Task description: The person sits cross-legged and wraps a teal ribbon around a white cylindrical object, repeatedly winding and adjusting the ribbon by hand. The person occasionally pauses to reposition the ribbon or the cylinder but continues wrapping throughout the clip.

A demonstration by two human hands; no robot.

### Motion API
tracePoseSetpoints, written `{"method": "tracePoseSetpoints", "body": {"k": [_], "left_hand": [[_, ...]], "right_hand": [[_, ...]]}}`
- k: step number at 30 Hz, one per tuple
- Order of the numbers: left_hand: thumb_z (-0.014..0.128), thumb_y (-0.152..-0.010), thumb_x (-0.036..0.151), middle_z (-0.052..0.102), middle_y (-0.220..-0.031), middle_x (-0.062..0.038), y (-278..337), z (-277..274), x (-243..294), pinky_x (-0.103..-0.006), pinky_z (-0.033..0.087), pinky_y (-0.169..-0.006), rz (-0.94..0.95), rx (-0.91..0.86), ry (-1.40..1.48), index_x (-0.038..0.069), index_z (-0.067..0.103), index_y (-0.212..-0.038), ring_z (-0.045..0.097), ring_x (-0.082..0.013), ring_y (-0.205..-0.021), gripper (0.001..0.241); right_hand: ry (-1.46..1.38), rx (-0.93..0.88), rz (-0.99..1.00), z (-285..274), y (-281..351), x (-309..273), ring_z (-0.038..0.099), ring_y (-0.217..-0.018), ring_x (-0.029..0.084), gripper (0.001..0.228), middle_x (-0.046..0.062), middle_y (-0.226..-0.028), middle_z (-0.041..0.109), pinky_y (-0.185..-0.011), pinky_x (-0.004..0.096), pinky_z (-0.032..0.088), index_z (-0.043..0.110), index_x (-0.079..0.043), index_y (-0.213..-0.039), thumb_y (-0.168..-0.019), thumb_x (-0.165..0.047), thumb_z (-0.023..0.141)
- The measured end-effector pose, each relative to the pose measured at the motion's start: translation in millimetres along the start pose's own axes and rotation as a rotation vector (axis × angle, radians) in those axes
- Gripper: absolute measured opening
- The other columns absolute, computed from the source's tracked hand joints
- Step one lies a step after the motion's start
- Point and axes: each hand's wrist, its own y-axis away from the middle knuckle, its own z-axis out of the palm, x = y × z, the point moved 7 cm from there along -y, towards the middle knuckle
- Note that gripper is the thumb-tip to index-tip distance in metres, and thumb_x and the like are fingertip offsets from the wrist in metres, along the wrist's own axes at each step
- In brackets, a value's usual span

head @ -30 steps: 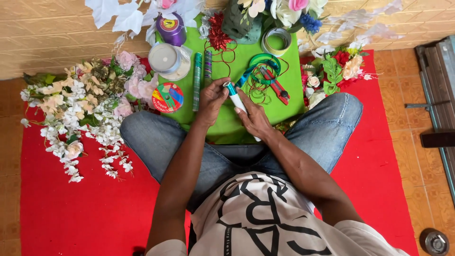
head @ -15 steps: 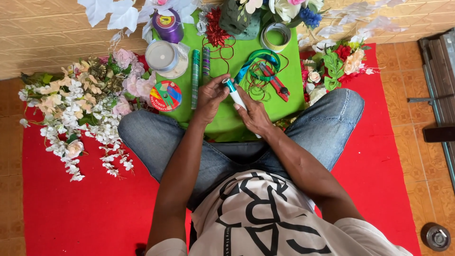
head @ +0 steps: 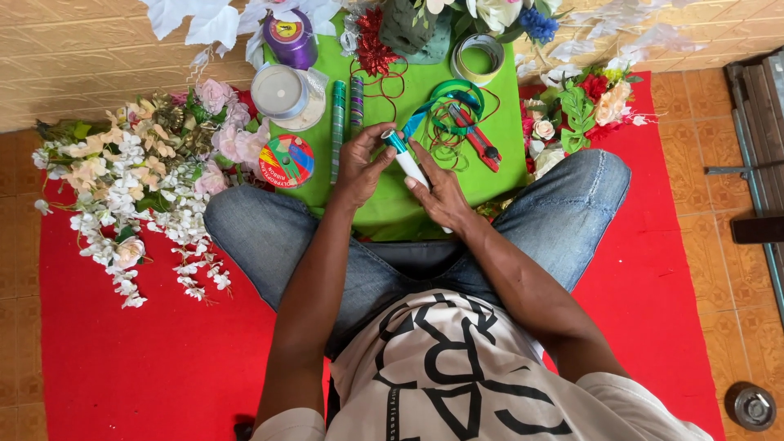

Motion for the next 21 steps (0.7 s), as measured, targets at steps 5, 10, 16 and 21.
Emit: {"method": "tracePoseSetpoints", "body": {"k": [5, 10, 16, 21], "left_hand": [[0.075, -0.097, 0.012, 0.074, -0.118, -0.014, -1, 1, 7, -0.0379, 0.044, -0.109, 0.026, -0.001, -0.024, 0.005, 0.062, -0.136, 0.065, -0.0183, -0.118, 0.042], [0.075, -0.096, 0.012, 0.074, -0.118, -0.014, 0, 2, 9, -0.0362, 0.046, -0.107, 0.034, 0.016, -0.03, 0.005, 0.063, -0.135, 0.064, -0.0171, -0.116, 0.041], [0.077, -0.095, 0.011, 0.071, -0.112, -0.003, 1, -4, 4, -0.0282, 0.051, -0.099, 0.038, 0.079, -0.099, 0.008, 0.066, -0.132, 0.064, -0.008, -0.104, 0.039], [0.072, -0.097, 0.004, 0.069, -0.103, -0.008, 2, -3, -7, -0.0255, 0.058, -0.088, -0.015, 0.1, 0.045, 0.003, 0.064, -0.134, 0.067, -0.0082, -0.092, 0.038]], "right_hand": [[0.045, 0.008, -0.013, 1, -2, -4, 0.066, -0.056, 0.031, 0.056, 0.018, -0.072, 0.069, -0.053, 0.043, 0.049, 0.045, -0.012, -0.156, -0.102, -0.011, 0.059], [0.153, 0.024, -0.045, 1, -4, -17, 0.071, -0.083, 0.05, 0.055, 0.025, -0.113, 0.074, -0.063, 0.052, 0.053, 0.05, -0.013, -0.153, -0.099, -0.011, 0.062], [0.198, 0.056, -0.07, 1, -3, -8, 0.07, -0.094, 0.051, 0.055, 0.027, -0.12, 0.071, -0.069, 0.056, 0.057, 0.051, -0.013, -0.153, -0.099, -0.011, 0.063], [0.253, 0.062, -0.118, -2, -10, -33, 0.069, -0.09, 0.056, 0.052, 0.034, -0.117, 0.069, -0.071, 0.061, 0.059, 0.051, -0.009, -0.152, -0.101, -0.009, 0.062]]}}
